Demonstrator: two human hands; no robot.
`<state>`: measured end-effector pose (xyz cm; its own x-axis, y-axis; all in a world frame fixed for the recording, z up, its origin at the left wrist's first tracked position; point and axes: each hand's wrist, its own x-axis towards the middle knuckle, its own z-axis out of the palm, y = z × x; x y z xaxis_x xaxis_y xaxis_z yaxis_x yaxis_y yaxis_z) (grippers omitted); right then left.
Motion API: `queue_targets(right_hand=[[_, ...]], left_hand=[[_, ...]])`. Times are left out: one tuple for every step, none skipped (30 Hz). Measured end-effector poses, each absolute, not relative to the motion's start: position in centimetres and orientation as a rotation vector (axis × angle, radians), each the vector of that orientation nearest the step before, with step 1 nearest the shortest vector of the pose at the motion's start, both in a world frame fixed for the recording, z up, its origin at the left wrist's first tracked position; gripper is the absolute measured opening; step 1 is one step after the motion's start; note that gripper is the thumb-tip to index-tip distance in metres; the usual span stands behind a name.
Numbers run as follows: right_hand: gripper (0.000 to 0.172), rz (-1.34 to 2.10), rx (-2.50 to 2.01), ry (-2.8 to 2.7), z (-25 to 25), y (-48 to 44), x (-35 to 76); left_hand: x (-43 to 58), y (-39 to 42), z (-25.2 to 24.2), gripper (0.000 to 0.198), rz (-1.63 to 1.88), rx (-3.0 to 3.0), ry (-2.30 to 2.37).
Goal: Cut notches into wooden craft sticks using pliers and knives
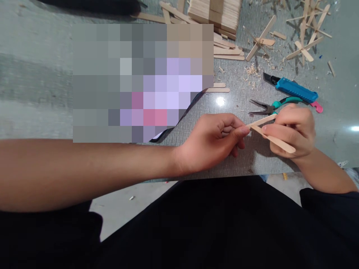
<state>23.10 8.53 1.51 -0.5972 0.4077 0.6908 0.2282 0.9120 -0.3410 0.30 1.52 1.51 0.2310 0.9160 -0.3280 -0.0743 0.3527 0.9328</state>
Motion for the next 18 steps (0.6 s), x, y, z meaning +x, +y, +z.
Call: queue_targets(right_hand=[[0.022, 0.278, -0.427, -2.236, 1.51, 8.55, 23.17], [0.022, 0.287, -0.409, -2.245, 1.51, 8.59, 23.21], [0.022, 0.292, -0.386, -2.251, 1.49, 8.65, 23.22], [0.022, 0.291, -0.363, -2.254, 1.46, 8.73, 23.21], [0.022, 0.284, -0.343, -2.255, 1.43, 8.83, 23.18], [0.022, 0.277, -0.329, -2.260, 1.39, 8.93, 23.16], [0.022, 0.272, -0.325, -2.264, 1.36, 9.04, 23.14], [0.021, 0.269, -0.322, -2.263, 1.33, 9.15, 23.13], [0.020, 0.267, -0.316, -2.260, 1.30, 9.25, 23.13], [0.020, 0.266, -0.315, -2.260, 1.29, 9.34, 23.14], [0.020, 0.260, -0.309, -2.254, 1.29, 9.42, 23.14], [0.020, 0.256, -0.305, -2.252, 1.30, 9.48, 23.15], [0.019, 0.255, -0.306, -2.255, 1.32, 9.52, 23.15], [0.018, 0.256, -0.302, -2.258, 1.35, 9.54, 23.14], [0.017, 0.258, -0.305, -2.262, 1.38, 9.54, 23.13], [0.017, 0.259, -0.319, -2.271, 1.41, 9.52, 23.13], [0.017, 0.254, -0.335, -2.278, 1.44, 9.49, 23.13], [0.017, 0.240, -0.352, -2.280, 1.46, 9.44, 23.15]], left_hand=[[0.30, 1.55, 1.55, 0.025, 0.848, 0.962, 1.113], [0.30, 1.58, 1.59, 0.026, 0.841, 0.954, 1.111], [0.29, 1.61, 1.64, 0.026, 0.831, 0.945, 1.111], [0.29, 1.65, 1.68, 0.026, 0.820, 0.935, 1.112], [0.28, 1.68, 1.73, 0.027, 0.811, 0.924, 1.115], [0.27, 1.70, 1.77, 0.027, 0.803, 0.915, 1.116], [0.26, 1.71, 1.80, 0.027, 0.797, 0.907, 1.115], [0.24, 1.72, 1.82, 0.028, 0.794, 0.902, 1.111], [0.23, 1.72, 1.83, 0.028, 0.796, 0.898, 1.104], [0.21, 1.71, 1.83, 0.028, 0.798, 0.896, 1.096], [0.19, 1.71, 1.82, 0.028, 0.803, 0.894, 1.087], [0.17, 1.70, 1.79, 0.028, 0.806, 0.891, 1.080], [0.14, 1.69, 1.76, 0.027, 0.809, 0.888, 1.074], [0.12, 1.69, 1.72, 0.027, 0.812, 0.884, 1.068], [0.09, 1.69, 1.68, 0.028, 0.815, 0.881, 1.063], [0.07, 1.69, 1.65, 0.029, 0.817, 0.878, 1.061], [0.05, 1.69, 1.62, 0.030, 0.821, 0.876, 1.059], [0.04, 1.69, 1.60, 0.031, 0.825, 0.876, 1.057]])
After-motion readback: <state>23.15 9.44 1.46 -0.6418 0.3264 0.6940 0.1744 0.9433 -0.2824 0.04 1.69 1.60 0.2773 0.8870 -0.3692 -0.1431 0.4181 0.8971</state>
